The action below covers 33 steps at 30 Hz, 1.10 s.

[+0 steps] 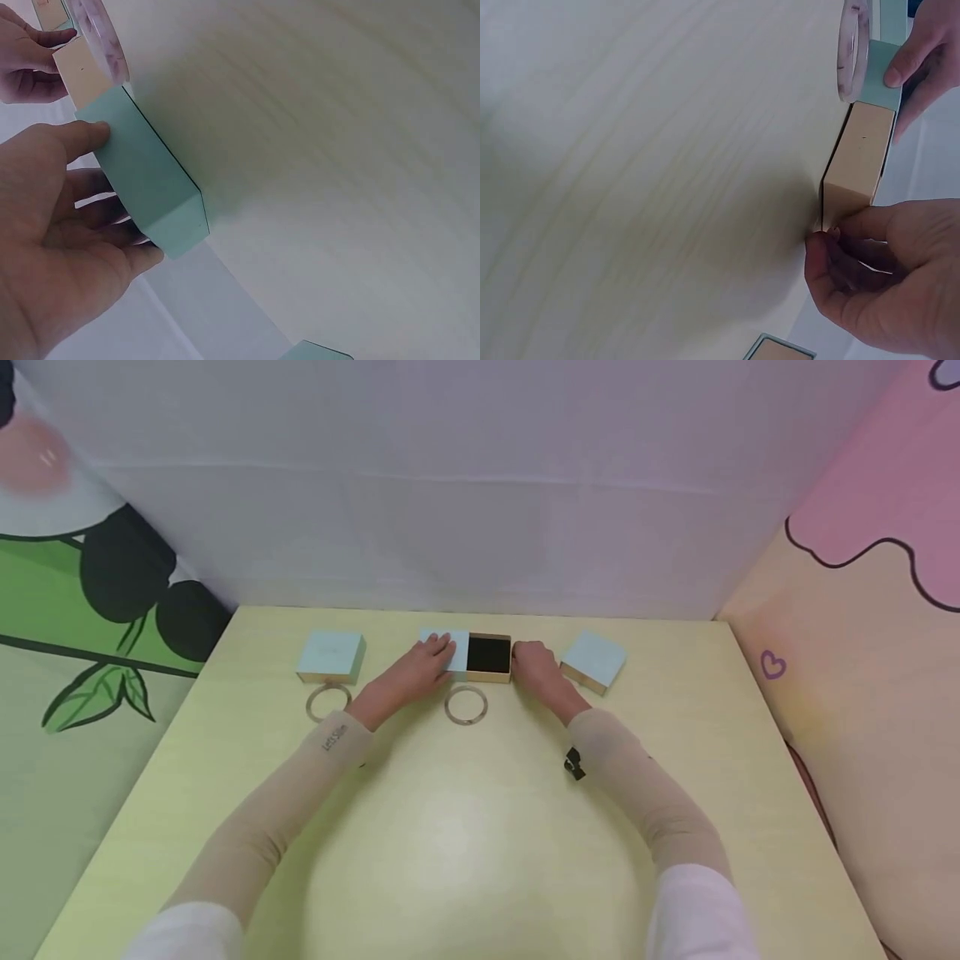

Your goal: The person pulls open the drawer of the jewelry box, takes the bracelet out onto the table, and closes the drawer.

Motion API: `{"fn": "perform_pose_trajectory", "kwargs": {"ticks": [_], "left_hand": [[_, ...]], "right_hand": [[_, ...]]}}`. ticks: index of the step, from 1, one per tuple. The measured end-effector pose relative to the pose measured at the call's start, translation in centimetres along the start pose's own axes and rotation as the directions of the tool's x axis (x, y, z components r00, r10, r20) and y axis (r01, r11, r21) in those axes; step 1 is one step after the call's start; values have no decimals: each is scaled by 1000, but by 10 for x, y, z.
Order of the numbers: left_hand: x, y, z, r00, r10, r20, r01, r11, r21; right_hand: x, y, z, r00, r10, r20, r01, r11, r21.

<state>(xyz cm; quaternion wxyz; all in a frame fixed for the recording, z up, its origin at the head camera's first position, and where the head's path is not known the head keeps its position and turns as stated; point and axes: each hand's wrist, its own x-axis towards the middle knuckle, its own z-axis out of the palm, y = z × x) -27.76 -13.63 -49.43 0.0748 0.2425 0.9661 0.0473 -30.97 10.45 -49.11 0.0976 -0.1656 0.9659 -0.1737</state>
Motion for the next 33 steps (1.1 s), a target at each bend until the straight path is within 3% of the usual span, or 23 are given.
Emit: {"fn": "perform_pose_trajectory", "kwargs": {"ticks": [8,20,26,33], "left_hand": [[-5,-7,5,1000,-15,1,15,1000,-10],[0,-8,7,1000,-11,-9,11,999,-31],[1,-7,8,999,2,-35,-3,1000,-27],[4,-5,5,1000,-7,-30,4,994,-106]], "right_hand": [[10,-6,8,1000,-22,-18,22,1000,-5],[18,-25,14,999,-33,-9,33,999,-39],[24,-39,22,997,-61,-38,61,998,1],[29,-53,29,996,-69,-58,74,993,92]]}}
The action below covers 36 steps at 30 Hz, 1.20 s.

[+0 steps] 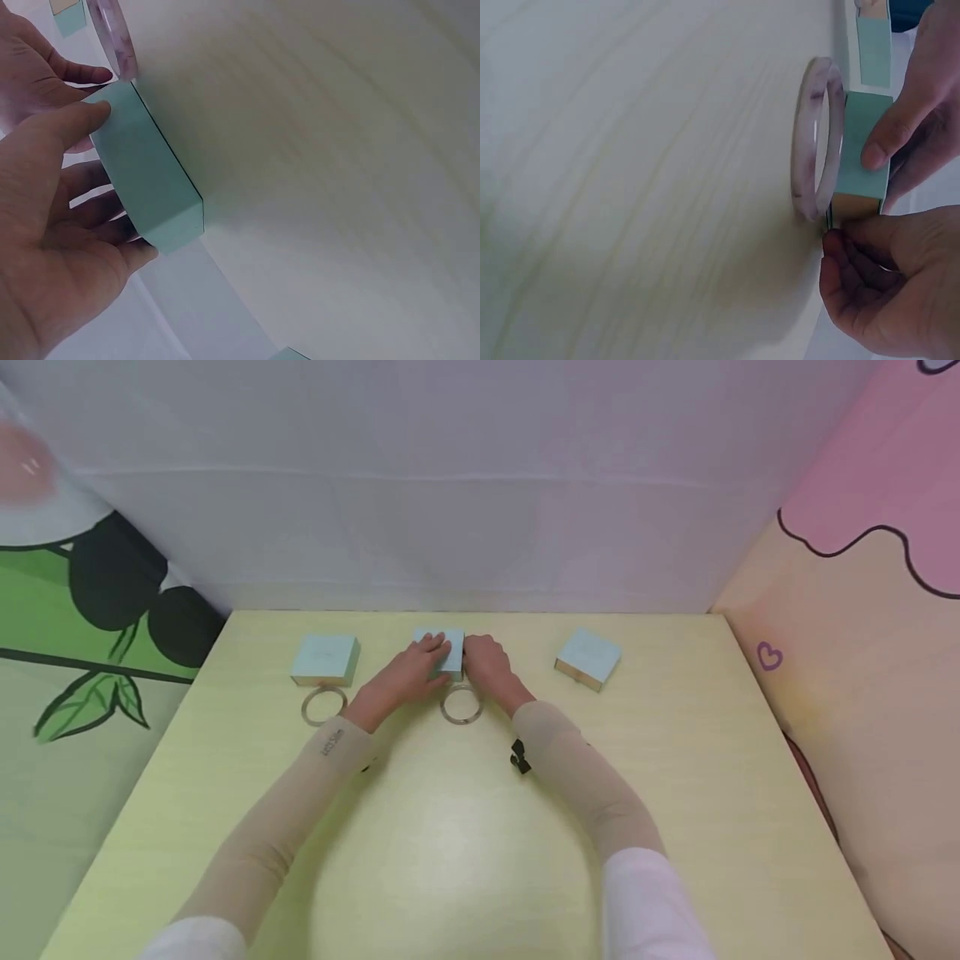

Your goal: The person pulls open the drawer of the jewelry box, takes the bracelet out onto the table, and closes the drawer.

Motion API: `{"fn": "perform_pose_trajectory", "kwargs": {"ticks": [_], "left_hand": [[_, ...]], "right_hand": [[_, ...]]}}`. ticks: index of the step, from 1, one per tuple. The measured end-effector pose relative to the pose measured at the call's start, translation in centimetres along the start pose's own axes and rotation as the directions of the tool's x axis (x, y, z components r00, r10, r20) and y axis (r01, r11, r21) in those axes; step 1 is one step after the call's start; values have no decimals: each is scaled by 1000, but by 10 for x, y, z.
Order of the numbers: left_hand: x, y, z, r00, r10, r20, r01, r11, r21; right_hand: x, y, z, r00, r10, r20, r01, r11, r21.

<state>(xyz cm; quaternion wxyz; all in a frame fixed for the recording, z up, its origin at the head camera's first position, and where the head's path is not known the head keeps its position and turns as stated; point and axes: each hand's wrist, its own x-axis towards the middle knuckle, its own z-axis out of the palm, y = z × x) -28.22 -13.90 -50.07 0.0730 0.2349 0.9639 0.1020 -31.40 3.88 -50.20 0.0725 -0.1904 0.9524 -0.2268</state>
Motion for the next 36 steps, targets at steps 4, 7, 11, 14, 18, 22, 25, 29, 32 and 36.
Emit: {"fn": "perform_pose_trajectory", "kwargs": {"ticks": [4,7,11,14,18,22,25,29,32,36], "left_hand": [[1,1,-1,1000,-4,-15,4,1000,-7],[2,3,0,999,-20,-34,20,1000,-14],[4,8,2,997,-36,-69,37,999,14],[7,13,2,993,-50,-107,58,995,75],[10,19,0,987,-88,-132,103,988,115],[12,21,0,985,-127,-121,143,981,134],[11,21,1,980,-157,-127,173,977,127],[9,20,1,976,-173,-133,188,977,106],[7,19,-1,982,-153,-115,165,980,111],[6,18,-2,994,-71,-86,81,990,112]], "right_hand": [[0,-2,2,1000,5,-1,-4,1000,11],[0,1,2,1000,-20,19,20,1000,7],[-2,5,-2,999,-31,40,30,999,19],[-3,8,-6,996,-32,77,31,999,23],[-5,11,-13,993,-32,117,31,999,8],[-6,16,-19,993,-34,117,36,999,-20],[-8,21,-21,993,-38,113,42,999,-29],[-12,27,-25,993,-37,114,40,999,-25],[-17,29,-28,992,-36,122,39,999,-24],[-23,33,-30,990,-24,137,28,999,-27]]}}
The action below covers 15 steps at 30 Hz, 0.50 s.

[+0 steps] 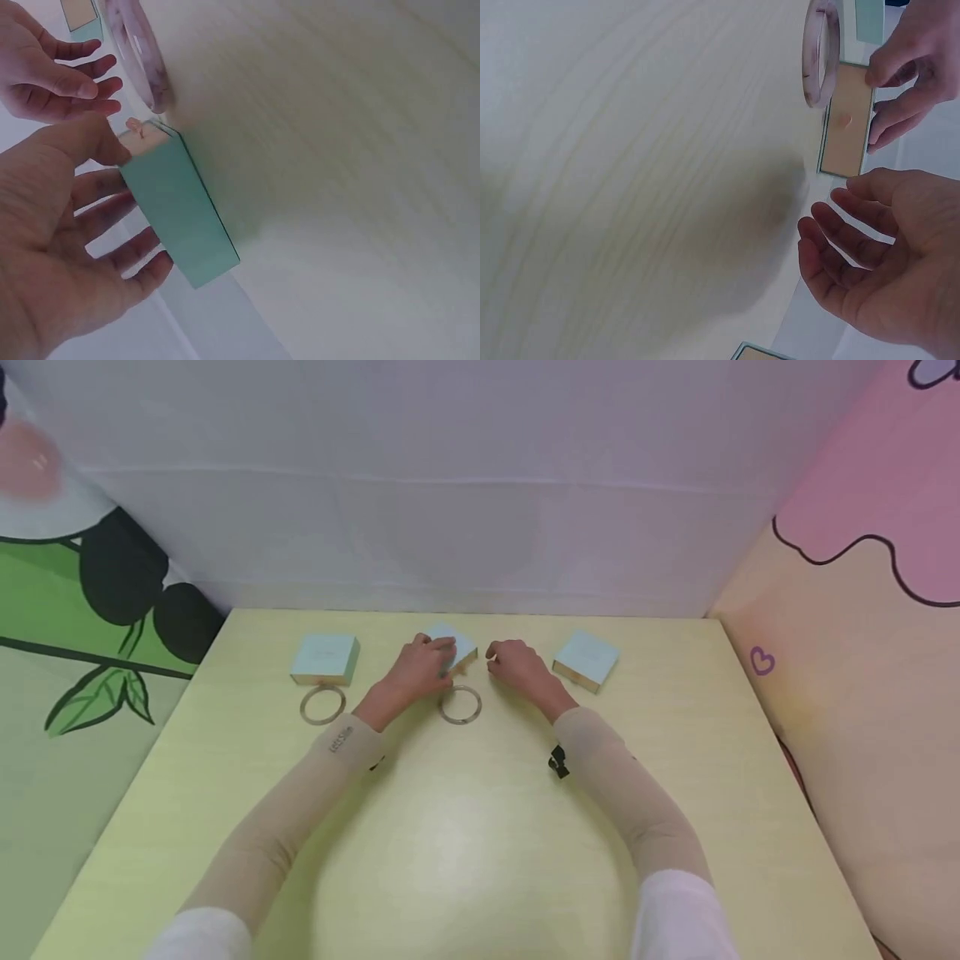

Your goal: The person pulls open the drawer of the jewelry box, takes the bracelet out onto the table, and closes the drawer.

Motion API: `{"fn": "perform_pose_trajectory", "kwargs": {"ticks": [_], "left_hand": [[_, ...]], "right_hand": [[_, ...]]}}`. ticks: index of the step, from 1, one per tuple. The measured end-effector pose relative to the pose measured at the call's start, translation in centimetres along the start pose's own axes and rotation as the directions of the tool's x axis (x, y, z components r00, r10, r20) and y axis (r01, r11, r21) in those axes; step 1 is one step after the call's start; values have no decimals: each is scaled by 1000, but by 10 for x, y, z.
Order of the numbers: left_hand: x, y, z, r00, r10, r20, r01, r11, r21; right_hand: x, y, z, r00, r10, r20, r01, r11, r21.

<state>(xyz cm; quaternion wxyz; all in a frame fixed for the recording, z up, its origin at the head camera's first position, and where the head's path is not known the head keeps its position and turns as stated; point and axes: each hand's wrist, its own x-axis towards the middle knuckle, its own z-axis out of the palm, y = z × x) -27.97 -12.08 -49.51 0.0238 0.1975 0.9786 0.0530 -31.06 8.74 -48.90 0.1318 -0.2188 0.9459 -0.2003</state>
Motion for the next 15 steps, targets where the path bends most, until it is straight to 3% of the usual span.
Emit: {"fn": "perform_pose_trajectory", "kwargs": {"ticks": [4,7,10,15], "left_hand": [[0,-3,0,989,146,-22,-147,986,-77],[-1,-6,3,977,209,-28,-211,967,-141],[-1,-6,5,979,203,6,-200,970,-134],[-1,1,5,985,170,35,-170,985,-25]], "right_hand": [[1,7,2,1000,19,-3,-19,1000,4],[2,12,4,1000,16,0,-16,1000,2],[1,13,5,1000,10,9,-10,1000,-4],[-1,11,4,1000,6,14,-6,1000,10]]}}
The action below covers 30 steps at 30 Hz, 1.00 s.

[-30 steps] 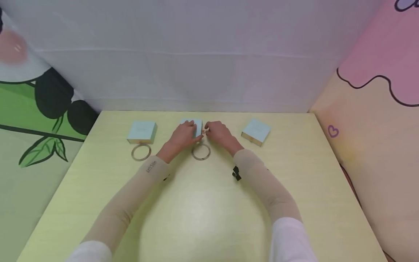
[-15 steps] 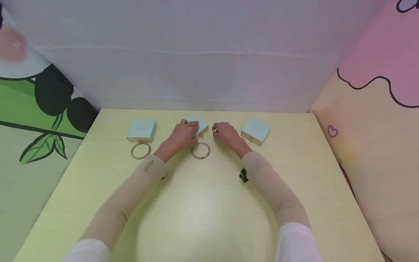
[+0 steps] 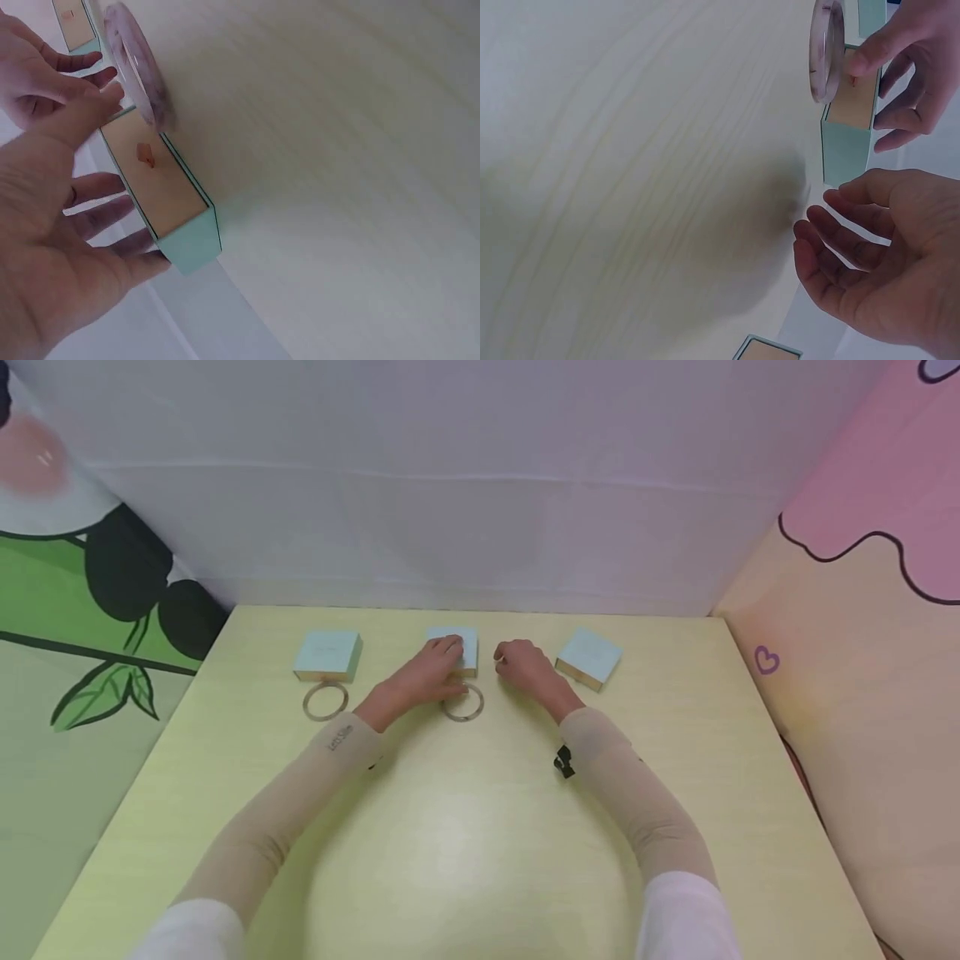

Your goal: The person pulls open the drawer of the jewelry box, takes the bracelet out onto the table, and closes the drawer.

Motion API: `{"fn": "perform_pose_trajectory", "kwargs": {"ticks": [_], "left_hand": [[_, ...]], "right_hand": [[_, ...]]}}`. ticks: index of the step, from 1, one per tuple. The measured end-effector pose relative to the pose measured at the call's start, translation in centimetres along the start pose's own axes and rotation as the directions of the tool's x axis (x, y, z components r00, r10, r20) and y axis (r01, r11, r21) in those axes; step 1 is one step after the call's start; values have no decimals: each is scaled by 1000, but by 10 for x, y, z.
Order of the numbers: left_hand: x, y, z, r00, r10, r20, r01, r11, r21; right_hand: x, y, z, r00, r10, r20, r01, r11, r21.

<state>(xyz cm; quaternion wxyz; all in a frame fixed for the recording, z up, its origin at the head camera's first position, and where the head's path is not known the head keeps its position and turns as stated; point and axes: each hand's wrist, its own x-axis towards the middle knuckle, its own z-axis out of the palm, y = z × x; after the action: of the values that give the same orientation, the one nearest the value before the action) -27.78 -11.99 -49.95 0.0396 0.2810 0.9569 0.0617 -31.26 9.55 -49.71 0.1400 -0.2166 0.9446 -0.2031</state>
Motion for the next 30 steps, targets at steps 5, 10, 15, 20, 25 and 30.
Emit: {"fn": "perform_pose_trajectory", "kwargs": {"ticks": [5,10,15,20,25,30], "left_hand": [[0,2,1,1000,0,-24,3,993,120],[-9,-9,2,998,-44,-55,49,995,91],[-16,-20,4,994,-79,-80,81,996,26],[-16,-22,3,993,-64,-96,64,998,-1],[-18,-24,-3,995,-76,-68,73,996,-44],[-20,-24,-13,996,-80,-40,76,991,-109]], "right_hand": [[-3,-2,-1,1000,-14,10,14,1000,25],[-7,-2,-1,1000,-8,12,8,1000,13],[-9,-1,-1,1000,-22,-1,22,1000,10],[-13,0,-5,998,-57,-19,57,998,1],[-22,5,-15,996,-76,-50,76,997,0],[-35,25,-32,993,-59,-105,62,998,27]]}}
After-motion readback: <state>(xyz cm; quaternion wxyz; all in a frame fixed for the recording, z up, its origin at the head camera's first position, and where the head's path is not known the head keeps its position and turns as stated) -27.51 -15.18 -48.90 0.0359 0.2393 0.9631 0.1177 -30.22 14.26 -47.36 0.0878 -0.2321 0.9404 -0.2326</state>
